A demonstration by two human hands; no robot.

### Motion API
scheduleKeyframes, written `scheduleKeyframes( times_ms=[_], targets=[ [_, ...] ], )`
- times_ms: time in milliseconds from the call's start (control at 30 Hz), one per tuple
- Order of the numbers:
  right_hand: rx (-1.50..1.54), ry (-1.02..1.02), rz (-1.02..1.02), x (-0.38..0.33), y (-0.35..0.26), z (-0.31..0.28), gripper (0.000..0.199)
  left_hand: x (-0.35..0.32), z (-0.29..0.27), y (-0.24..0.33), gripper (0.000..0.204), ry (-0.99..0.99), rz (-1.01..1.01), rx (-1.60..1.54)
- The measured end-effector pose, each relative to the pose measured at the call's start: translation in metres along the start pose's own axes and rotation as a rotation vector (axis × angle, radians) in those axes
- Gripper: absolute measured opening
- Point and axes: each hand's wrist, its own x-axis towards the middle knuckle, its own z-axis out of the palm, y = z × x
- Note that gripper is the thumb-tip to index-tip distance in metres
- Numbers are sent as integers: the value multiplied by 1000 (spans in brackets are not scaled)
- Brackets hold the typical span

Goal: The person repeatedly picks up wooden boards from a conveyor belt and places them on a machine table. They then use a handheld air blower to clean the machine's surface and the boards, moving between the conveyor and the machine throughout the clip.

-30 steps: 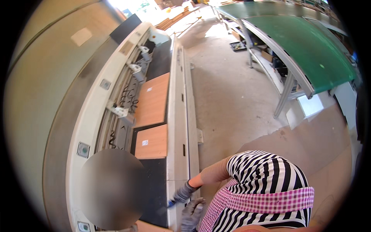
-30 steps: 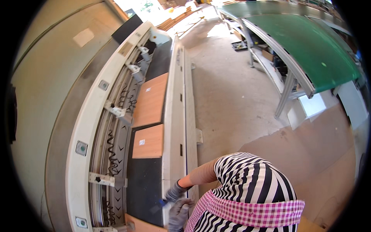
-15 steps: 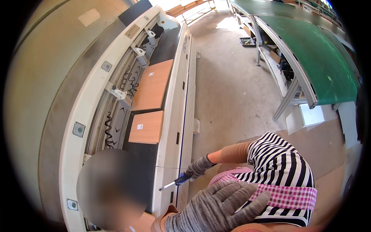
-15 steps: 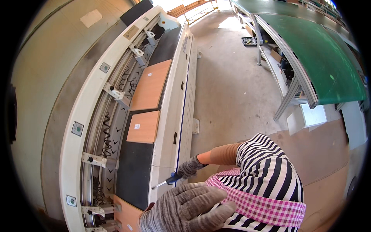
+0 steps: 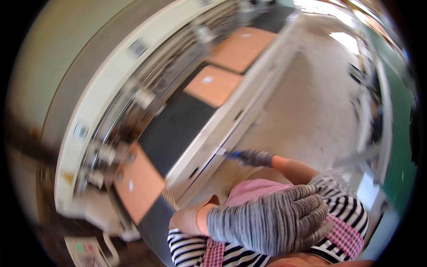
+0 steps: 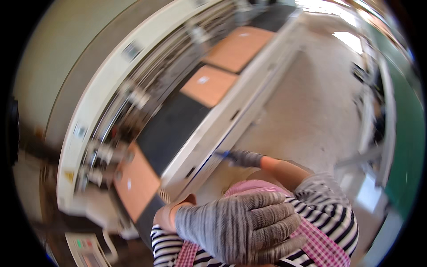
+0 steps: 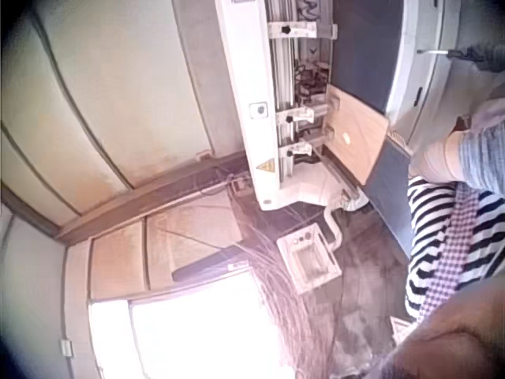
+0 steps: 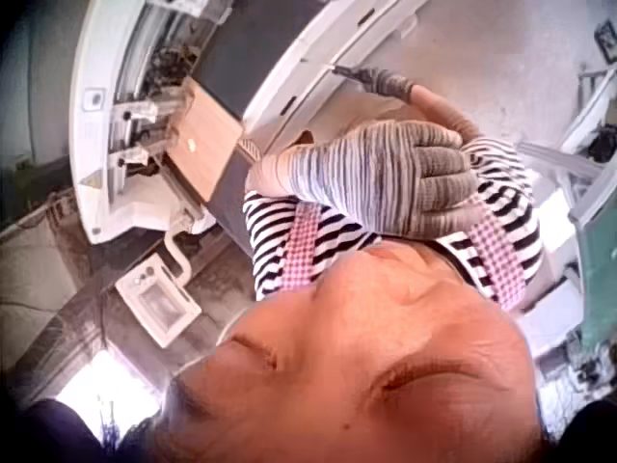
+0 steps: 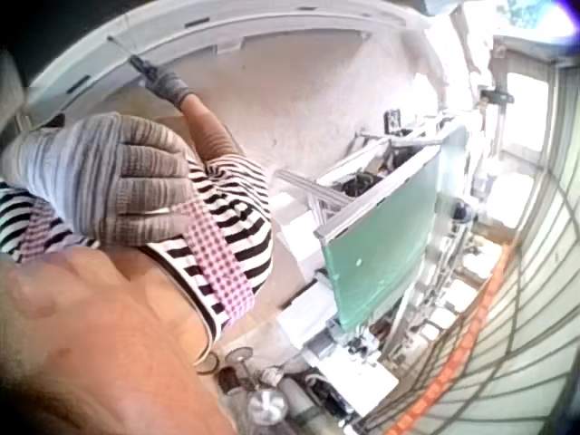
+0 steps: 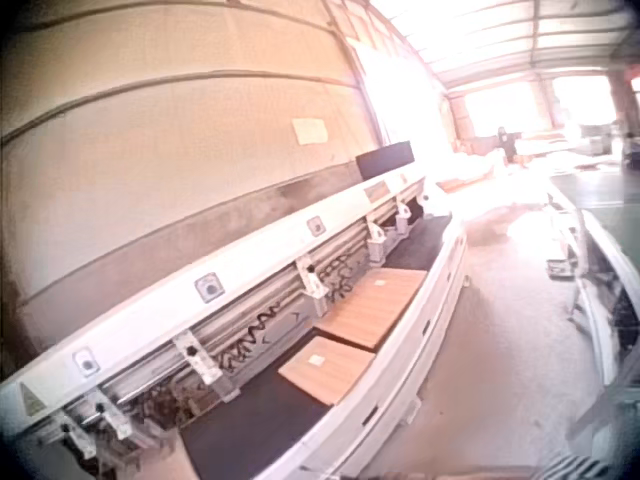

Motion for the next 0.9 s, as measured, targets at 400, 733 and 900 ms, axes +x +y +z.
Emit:
scheduleKeyframes(
  times_ms=[400, 733, 900],
  targets=[
    [119, 0, 146, -6, 33, 34, 17, -251, 159, 19, 29, 860, -1485, 355],
    [88, -231, 282, 21, 11, 50, 20, -310, 253, 69, 33, 1579, -1742, 84],
    [98, -87, 361, 42, -3, 53, 22, -348, 268, 71, 33, 1221, -1897, 394]
  ],
)
